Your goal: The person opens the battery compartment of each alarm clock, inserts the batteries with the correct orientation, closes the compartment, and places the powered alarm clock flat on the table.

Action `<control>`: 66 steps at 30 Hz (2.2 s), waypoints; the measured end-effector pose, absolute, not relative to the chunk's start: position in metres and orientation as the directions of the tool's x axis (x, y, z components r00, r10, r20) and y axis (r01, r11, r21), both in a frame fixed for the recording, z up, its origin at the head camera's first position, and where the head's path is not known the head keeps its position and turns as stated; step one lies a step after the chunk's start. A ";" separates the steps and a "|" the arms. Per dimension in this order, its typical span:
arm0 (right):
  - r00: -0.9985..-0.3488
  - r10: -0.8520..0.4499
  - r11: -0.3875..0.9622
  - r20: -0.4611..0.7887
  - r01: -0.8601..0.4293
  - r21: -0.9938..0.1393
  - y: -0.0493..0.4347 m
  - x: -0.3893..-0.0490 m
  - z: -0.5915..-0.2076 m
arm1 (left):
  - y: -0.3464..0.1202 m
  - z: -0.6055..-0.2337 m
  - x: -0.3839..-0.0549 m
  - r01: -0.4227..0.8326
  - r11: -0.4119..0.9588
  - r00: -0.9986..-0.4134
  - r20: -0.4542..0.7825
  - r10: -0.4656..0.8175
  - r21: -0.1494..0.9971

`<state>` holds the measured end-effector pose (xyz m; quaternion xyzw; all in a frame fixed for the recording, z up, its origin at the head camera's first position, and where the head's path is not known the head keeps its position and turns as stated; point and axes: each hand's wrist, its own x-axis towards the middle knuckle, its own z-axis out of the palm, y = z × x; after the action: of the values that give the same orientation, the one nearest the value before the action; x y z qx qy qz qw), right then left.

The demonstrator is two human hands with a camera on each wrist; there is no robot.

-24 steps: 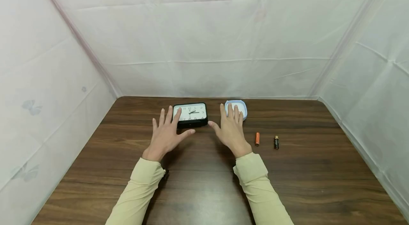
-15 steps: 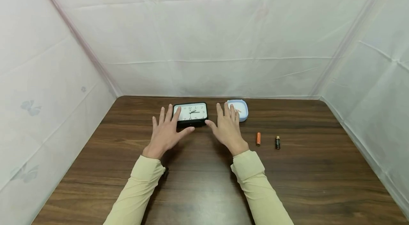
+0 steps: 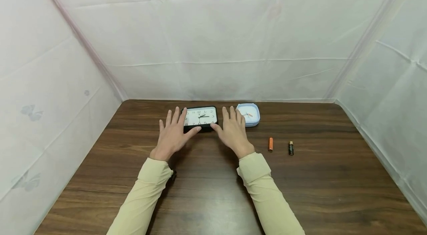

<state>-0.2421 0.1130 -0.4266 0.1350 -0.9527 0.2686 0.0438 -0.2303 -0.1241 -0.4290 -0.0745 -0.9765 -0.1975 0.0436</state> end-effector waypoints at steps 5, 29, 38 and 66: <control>-0.964 -0.228 0.804 0.135 -0.265 -0.533 0.108 -0.246 -0.426 | -0.126 -0.433 -0.236 0.144 0.910 -0.987 0.121 0.105 0.390; -0.984 -0.178 0.675 0.011 -0.130 -0.727 0.093 -0.273 -0.433 | -0.133 -0.437 -0.252 0.089 0.821 -0.994 0.104 0.036 0.563; -0.985 -0.173 0.646 0.001 -0.114 -0.755 0.092 -0.284 -0.439 | -0.134 -0.441 -0.252 0.064 0.793 -0.994 0.114 -0.007 0.606; -0.963 -0.266 0.707 -0.036 -0.169 -0.687 0.098 -0.286 -0.439 | -0.135 -0.440 -0.251 -0.003 0.839 -0.994 0.090 -0.062 0.544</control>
<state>-0.2864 0.0980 -0.4388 0.1180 -0.9215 0.3641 -0.0660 -0.2506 -0.1349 -0.4397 0.0168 -0.9576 -0.2830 0.0522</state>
